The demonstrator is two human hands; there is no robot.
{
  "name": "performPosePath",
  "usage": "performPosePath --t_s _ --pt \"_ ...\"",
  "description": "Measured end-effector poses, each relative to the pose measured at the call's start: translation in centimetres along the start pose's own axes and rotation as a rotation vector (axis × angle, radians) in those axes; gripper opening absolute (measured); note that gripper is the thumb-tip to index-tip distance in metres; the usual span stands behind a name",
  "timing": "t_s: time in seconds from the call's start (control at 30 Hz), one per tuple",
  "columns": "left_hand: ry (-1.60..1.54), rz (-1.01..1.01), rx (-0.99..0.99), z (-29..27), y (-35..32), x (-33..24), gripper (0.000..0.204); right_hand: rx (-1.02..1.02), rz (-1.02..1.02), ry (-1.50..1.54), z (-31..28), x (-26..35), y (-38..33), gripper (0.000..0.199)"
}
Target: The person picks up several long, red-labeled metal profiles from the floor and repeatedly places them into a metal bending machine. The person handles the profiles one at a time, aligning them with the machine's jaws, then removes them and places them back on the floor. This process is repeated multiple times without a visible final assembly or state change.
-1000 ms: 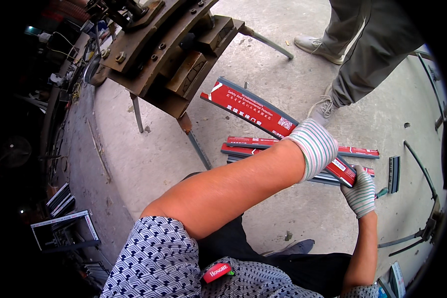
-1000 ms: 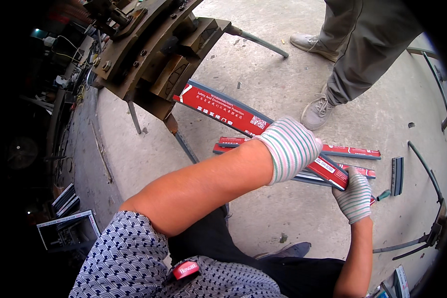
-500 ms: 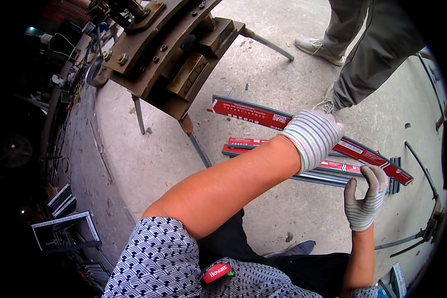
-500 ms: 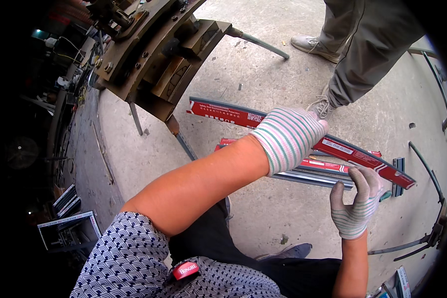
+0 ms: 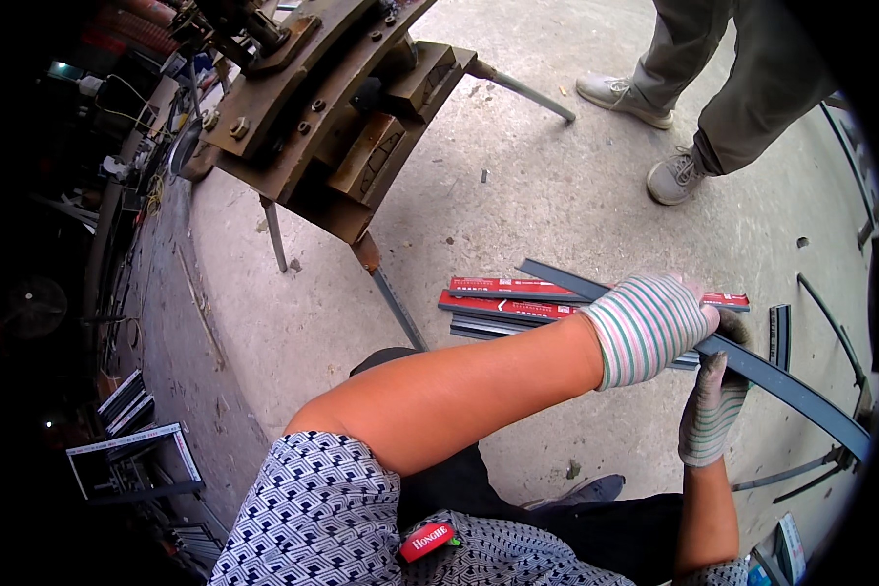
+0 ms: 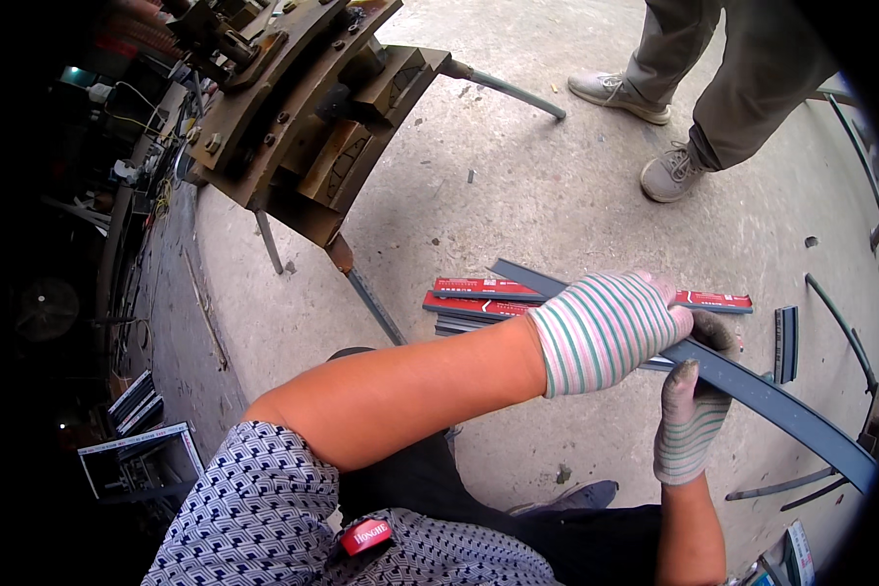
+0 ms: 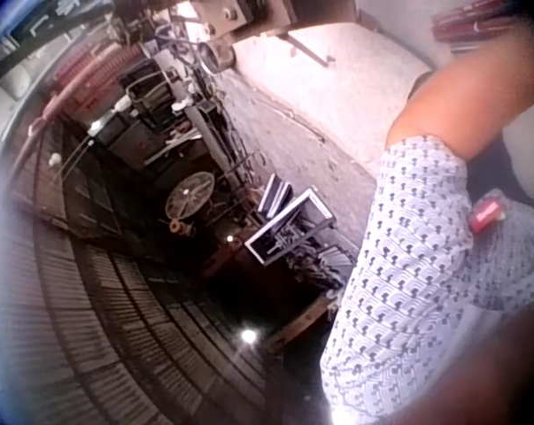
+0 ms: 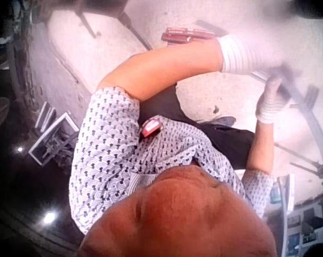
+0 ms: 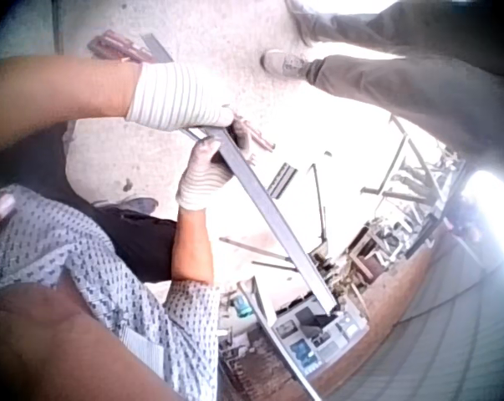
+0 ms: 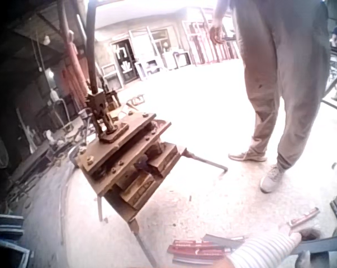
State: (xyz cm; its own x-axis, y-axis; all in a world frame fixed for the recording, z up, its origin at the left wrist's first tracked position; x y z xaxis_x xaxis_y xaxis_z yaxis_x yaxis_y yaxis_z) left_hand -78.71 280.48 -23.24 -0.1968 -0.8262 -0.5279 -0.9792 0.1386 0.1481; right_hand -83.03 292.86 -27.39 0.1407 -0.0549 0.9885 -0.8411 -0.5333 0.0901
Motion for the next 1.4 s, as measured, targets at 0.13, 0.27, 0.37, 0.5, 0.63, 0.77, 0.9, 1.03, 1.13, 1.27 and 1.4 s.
performPosePath --t_s 0.13,0.27,0.37,0.5,0.63,0.77,0.9,1.03,1.13,1.27,1.4 --pt "0.052 0.005 -0.011 0.2 0.1 -0.8 0.017 -0.037 0.096 0.2 0.3 1.2 -0.8 0.06" --pt "0.18 0.029 -0.168 -1.7 -0.4 -1.2 0.019 -0.017 0.097 0.455 0.3 1.6 0.5 0.051" --pt "0.248 0.04 -0.292 -2.9 -0.7 -1.5 0.019 -0.041 0.13 0.65 -1.5 0.3 1.7 0.043" --pt "0.285 0.056 -0.299 -2.9 -0.5 -1.7 0.02 -0.073 0.208 0.909 -2.8 -1.7 2.4 0.037" --pt "0.305 0.056 -0.344 -3.6 -0.8 -2.1 0.019 -0.052 0.364 1.24 -2.4 -3.5 2.6 0.036" --pt "0.317 0.053 -0.373 -3.9 -1.1 -2.1 0.016 -0.111 0.464 1.319 -3.1 -5.9 2.4 0.04" --pt "0.323 0.045 -0.332 -3.7 -1.1 -2.1 0.015 -0.132 0.518 1.326 -3.1 -6.9 2.2 0.041" --pt "0.312 0.041 -0.319 -3.8 -1.1 -2.0 0.014 -0.065 0.493 1.329 -2.9 -6.4 2.6 0.041" --pt "0.296 0.04 -0.302 -3.9 -1.1 -2.0 0.014 -0.074 0.436 1.308 -3.3 -6.0 2.9 0.041" --pt "0.271 0.033 -0.317 -3.9 -1.4 -1.5 0.016 -0.063 0.295 1.135 -3.7 -3.8 3.5 0.039" --pt "0.181 -0.044 -0.25 -3.3 -1.5 -0.1 0.026 -0.112 0.091 0.793 -4.3 -1.0 4.0 0.033"
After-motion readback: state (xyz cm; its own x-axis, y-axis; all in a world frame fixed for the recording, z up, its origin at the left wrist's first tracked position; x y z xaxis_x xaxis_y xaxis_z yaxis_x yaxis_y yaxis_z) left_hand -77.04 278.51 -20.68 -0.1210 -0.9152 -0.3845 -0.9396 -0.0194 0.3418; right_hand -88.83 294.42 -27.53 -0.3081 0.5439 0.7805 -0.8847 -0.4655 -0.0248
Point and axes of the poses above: each hand's wrist, its own y-axis towards the middle knuckle, its own z-axis out of the palm, x = y × z, the point moved 10 cm from there along y, towards the middle knuckle, and after that the axes turned 6 degrees about y, right-handed, at the moved point
